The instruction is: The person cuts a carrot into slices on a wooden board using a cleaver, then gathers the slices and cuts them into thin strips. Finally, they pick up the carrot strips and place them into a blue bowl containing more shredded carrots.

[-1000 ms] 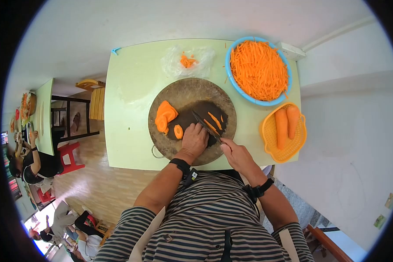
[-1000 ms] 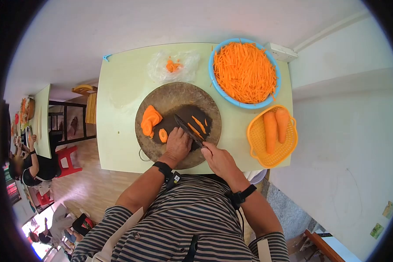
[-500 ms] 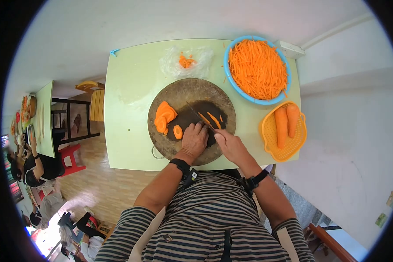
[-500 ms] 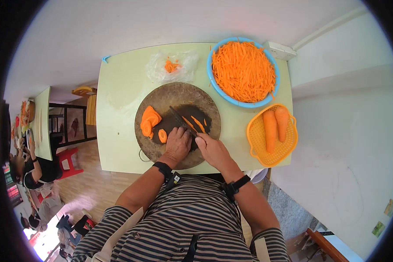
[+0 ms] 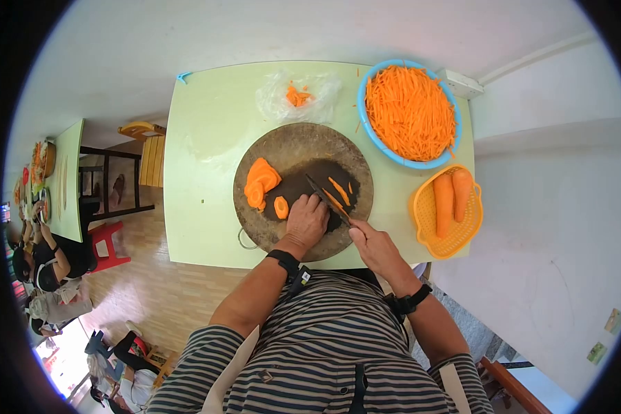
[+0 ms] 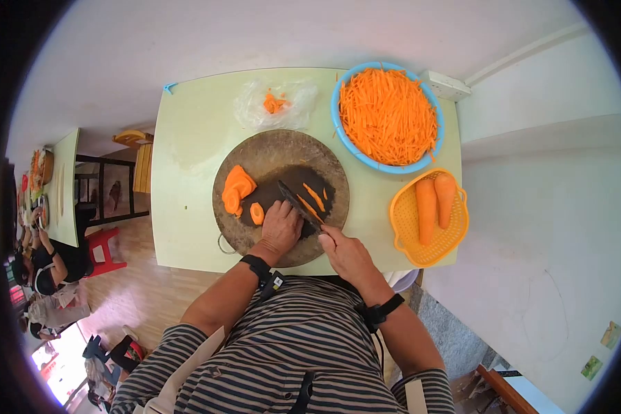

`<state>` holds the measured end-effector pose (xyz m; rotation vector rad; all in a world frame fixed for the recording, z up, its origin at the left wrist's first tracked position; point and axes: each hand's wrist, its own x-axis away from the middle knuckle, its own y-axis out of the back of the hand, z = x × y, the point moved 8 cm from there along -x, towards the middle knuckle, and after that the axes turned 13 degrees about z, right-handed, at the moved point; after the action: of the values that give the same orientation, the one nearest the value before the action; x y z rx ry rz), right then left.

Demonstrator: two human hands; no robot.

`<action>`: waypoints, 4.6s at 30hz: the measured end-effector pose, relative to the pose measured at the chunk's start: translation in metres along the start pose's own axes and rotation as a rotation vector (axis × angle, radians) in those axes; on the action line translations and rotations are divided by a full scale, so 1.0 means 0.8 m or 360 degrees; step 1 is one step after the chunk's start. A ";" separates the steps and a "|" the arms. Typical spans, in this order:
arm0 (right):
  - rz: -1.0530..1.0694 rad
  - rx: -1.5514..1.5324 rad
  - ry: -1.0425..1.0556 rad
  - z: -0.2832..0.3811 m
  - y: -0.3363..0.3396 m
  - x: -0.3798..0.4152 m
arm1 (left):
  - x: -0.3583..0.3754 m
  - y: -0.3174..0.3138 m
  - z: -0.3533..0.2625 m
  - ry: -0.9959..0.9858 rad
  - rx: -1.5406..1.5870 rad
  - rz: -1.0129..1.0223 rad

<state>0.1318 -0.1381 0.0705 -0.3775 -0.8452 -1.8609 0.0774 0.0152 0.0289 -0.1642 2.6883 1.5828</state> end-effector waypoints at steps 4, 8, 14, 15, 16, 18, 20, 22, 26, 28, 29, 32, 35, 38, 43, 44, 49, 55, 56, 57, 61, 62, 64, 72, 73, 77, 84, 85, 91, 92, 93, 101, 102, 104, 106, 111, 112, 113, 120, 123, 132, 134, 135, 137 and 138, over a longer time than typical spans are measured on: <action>-0.0016 0.0087 -0.0018 0.006 -0.002 -0.015 | 0.001 0.000 0.000 0.0014 -0.0007 0.0030; -0.0046 -0.0023 0.0042 0.003 0.000 -0.035 | 0.000 0.000 0.000 0.0013 -0.0040 -0.0014; -0.0026 -0.0299 0.0014 -0.002 0.006 -0.018 | 0.000 0.000 0.002 0.0033 0.0001 0.0005; -0.0015 -0.0251 0.0032 -0.002 0.005 -0.014 | 0.000 0.000 0.002 0.0039 0.0004 0.0000; -0.0002 -0.0205 0.0052 -0.001 0.004 -0.011 | 0.001 -0.001 0.002 0.0045 -0.0003 0.0019; 0.0012 -0.0203 0.0043 0.000 0.005 -0.006 | 0.001 -0.001 0.004 0.0059 -0.0010 0.0034; 0.0020 -0.0204 0.0031 0.000 0.003 -0.003 | 0.001 -0.001 0.003 0.0035 -0.0005 0.0016; 0.0004 -0.0173 -0.0007 -0.004 0.002 -0.001 | 0.001 -0.002 0.002 0.0039 -0.0012 0.0018; -0.0027 -0.0104 0.0042 0.003 0.002 -0.004 | 0.002 -0.006 0.004 0.0046 -0.0020 0.0061; -0.0073 -0.0057 0.0108 0.011 0.004 -0.011 | 0.002 -0.005 0.004 0.0040 -0.0025 0.0050; -0.0074 -0.0057 0.0107 0.012 0.004 -0.017 | 0.001 -0.004 0.003 0.0032 -0.0027 0.0041; -0.0082 -0.0105 0.0145 0.009 0.002 -0.035 | 0.001 0.000 0.001 0.0032 -0.0037 0.0010; -0.0046 -0.0368 0.0017 -0.004 -0.001 -0.038 | 0.001 -0.002 0.002 0.0018 -0.0042 -0.0003; -0.0023 -0.0384 -0.0017 -0.005 0.001 -0.026 | 0.001 0.002 0.001 0.0023 -0.0009 -0.0017; 0.0048 -0.0287 -0.0066 -0.010 0.001 -0.013 | 0.001 -0.001 0.004 0.0060 0.0016 0.0040; 0.0050 -0.0285 -0.0065 -0.009 0.001 -0.011 | 0.001 -0.003 0.004 0.0049 0.0014 0.0050; 0.0072 -0.0309 -0.0072 -0.009 0.000 -0.006 | 0.001 -0.002 0.004 0.0047 -0.0013 0.0042; -0.0017 -0.0223 -0.0033 -0.001 -0.001 -0.017 | 0.001 0.001 0.003 0.0027 -0.0017 0.0011; -0.0018 -0.0224 -0.0034 -0.006 -0.003 -0.024 | 0.000 0.002 0.002 0.0027 -0.0011 0.0017; -0.0055 -0.0225 0.0100 -0.001 -0.003 -0.034 | 0.000 0.001 0.002 0.0024 -0.0013 0.0019; -0.0075 -0.0362 0.0033 -0.005 0.000 -0.045 | 0.001 0.000 0.002 0.0024 0.0008 0.0017; -0.0071 -0.0360 0.0034 0.001 0.002 -0.040 | 0.002 0.001 0.002 0.0024 0.0014 -0.0005; 0.0018 -0.0455 -0.0150 0.001 0.003 -0.030 | 0.002 0.003 0.001 0.0037 0.0027 -0.0018; 0.0075 -0.0403 -0.0103 -0.012 -0.001 -0.015 | 0.002 0.000 0.004 0.0065 0.0038 0.0033; 0.0082 -0.0404 -0.0112 -0.010 -0.001 -0.014 | 0.002 0.000 0.004 0.0062 0.0030 0.0045; 0.0183 -0.0463 -0.0229 -0.004 0.000 -0.006 | 0.002 -0.001 0.004 0.0053 0.0015 0.0040; 0.0003 -0.0329 0.0024 -0.019 -0.009 -0.027 | 0.001 0.000 0.003 0.0054 0.0007 0.0033; 0.0001 -0.0315 0.0084 -0.015 -0.010 -0.031 | 0.001 0.001 0.003 0.0052 0.0014 0.0026; 0.0072 -0.0592 -0.0053 -0.001 -0.005 -0.042 | 0.000 0.005 0.000 0.0030 0.0021 -0.0019; 0.0076 -0.0588 -0.0051 -0.002 -0.005 -0.041 | 0.001 0.004 0.001 0.0038 0.0026 -0.0019; 0.0064 -0.0598 -0.0048 -0.005 -0.005 -0.038 | 0.001 0.005 0.002 0.0045 0.0027 -0.0021; 0.0139 -0.0597 -0.0131 -0.015 -0.006 -0.017 | 0.001 0.004 0.002 0.0042 0.0016 -0.0056; 0.0156 -0.0591 -0.0138 -0.015 -0.007 -0.016 | 0.001 0.004 0.002 0.0041 0.0016 -0.0058; 0.0170 -0.0587 -0.0144 -0.017 -0.008 -0.014 | 0.001 0.005 0.002 0.0036 0.0029 -0.0049; 0.0172 -0.0597 -0.0120 -0.017 -0.008 -0.015 | 0.001 0.004 0.002 0.0043 0.0022 -0.0045; 0.0180 -0.0617 -0.0138 -0.016 -0.007 -0.016 | 0.001 0.003 0.003 0.0041 0.0005 -0.0051; 0.0181 -0.0629 -0.0138 -0.017 -0.008 -0.016 | 0.001 0.002 0.003 0.0039 -0.0004 -0.0050; 0.0183 -0.0629 -0.0140 -0.017 -0.008 -0.016 | 0.001 0.002 0.002 0.0037 -0.0012 -0.0048; 0.0183 -0.0640 -0.0128 -0.007 -0.007 -0.031 | 0.001 0.002 0.002 0.0028 -0.0021 -0.0042; 0.0135 -0.0662 -0.0073 -0.008 -0.008 -0.042 | 0.000 0.004 0.001 0.0027 -0.0016 -0.0053; 0.0132 -0.0710 -0.0083 -0.013 -0.007 -0.024 | 0.001 0.007 0.002 0.0059 0.0045 -0.0094; 0.0144 -0.0724 -0.0091 -0.015 -0.008 -0.020 | 0.002 0.008 0.004 0.0054 0.0100 -0.0113; 0.0151 -0.0739 -0.0123 -0.018 -0.009 -0.017 | 0.002 0.009 0.004 0.0055 0.0101 -0.0115; 0.0153 -0.0753 -0.0157 -0.020 -0.009 -0.015 | 0.002 0.012 0.005 0.0050 0.0182 -0.0132; 0.0153 -0.0744 -0.0163 -0.020 -0.010 -0.014 | 0.002 0.011 0.005 0.0047 0.0184 -0.0132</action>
<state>0.1315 -0.1404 0.0494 -0.7954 -0.4397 -1.9513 0.0751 0.0226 0.0343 -0.2948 2.7465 1.4099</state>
